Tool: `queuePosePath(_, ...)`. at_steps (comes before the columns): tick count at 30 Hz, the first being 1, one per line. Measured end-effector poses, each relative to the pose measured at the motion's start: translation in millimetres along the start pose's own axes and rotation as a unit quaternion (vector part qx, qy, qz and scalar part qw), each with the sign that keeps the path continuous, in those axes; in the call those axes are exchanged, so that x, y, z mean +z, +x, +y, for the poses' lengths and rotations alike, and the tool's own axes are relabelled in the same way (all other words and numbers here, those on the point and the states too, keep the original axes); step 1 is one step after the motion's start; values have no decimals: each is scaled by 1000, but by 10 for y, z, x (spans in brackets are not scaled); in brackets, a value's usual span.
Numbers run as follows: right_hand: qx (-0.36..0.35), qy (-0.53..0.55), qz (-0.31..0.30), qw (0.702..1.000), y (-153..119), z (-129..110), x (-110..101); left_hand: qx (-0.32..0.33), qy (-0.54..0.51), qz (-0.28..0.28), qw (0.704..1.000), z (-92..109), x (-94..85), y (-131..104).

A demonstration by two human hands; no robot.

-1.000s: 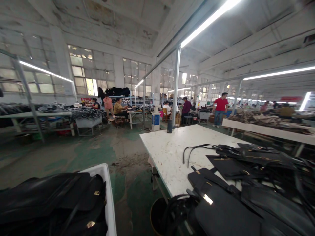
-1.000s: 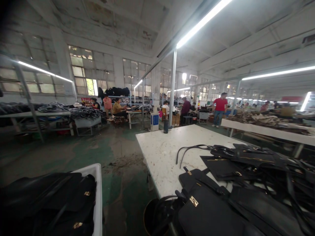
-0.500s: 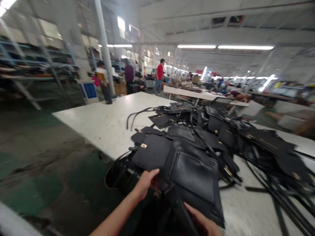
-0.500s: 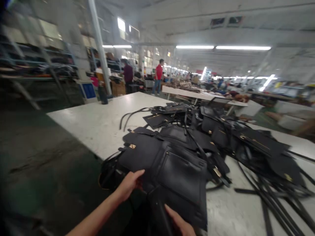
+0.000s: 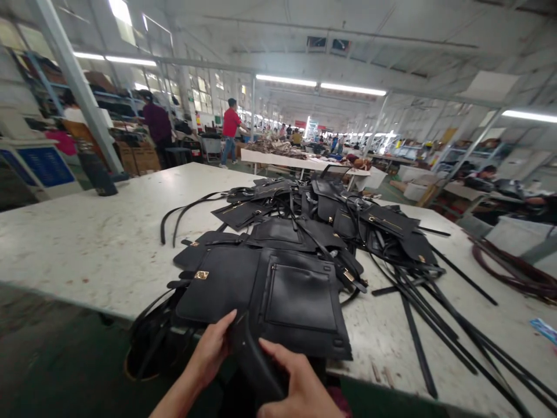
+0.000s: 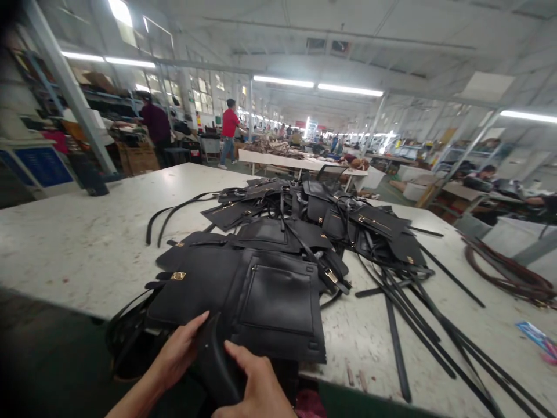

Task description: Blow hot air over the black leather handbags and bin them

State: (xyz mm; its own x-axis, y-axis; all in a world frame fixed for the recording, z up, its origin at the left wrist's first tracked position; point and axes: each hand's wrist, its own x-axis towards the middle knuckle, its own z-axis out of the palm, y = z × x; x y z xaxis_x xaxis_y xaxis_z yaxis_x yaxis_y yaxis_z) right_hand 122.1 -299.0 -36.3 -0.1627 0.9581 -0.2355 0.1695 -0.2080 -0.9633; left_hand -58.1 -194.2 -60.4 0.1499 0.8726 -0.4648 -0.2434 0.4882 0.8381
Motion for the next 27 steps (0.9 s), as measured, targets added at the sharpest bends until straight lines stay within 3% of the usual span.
queuePosePath(3,-5,-4,-23,1000,-130,67,-99,-35,-19,-60,997,82,-2,-21)
queuePosePath(7,-10,3,-37,999,-171,148,-98,-37,-9,-57,998,105,-7,-34)
queuePosePath(12,-48,77,-11,996,30,-124,27,-31,-25,-64,997,24,-25,-29)
queuePosePath(16,-63,152,48,985,41,-264,-128,-16,-12,-98,995,34,-49,-49)
queuePosePath(20,-37,171,47,984,-144,-203,-345,54,73,-195,977,8,-125,-115)
queuePosePath(22,-29,177,55,982,-246,-157,-389,79,69,-233,967,-70,-160,-136)
queuePosePath(24,-21,182,59,981,-322,-118,-388,88,45,-230,968,-184,-155,-128)
queuePosePath(27,-5,184,39,982,-377,-72,-342,109,30,-157,981,-355,-51,-64)
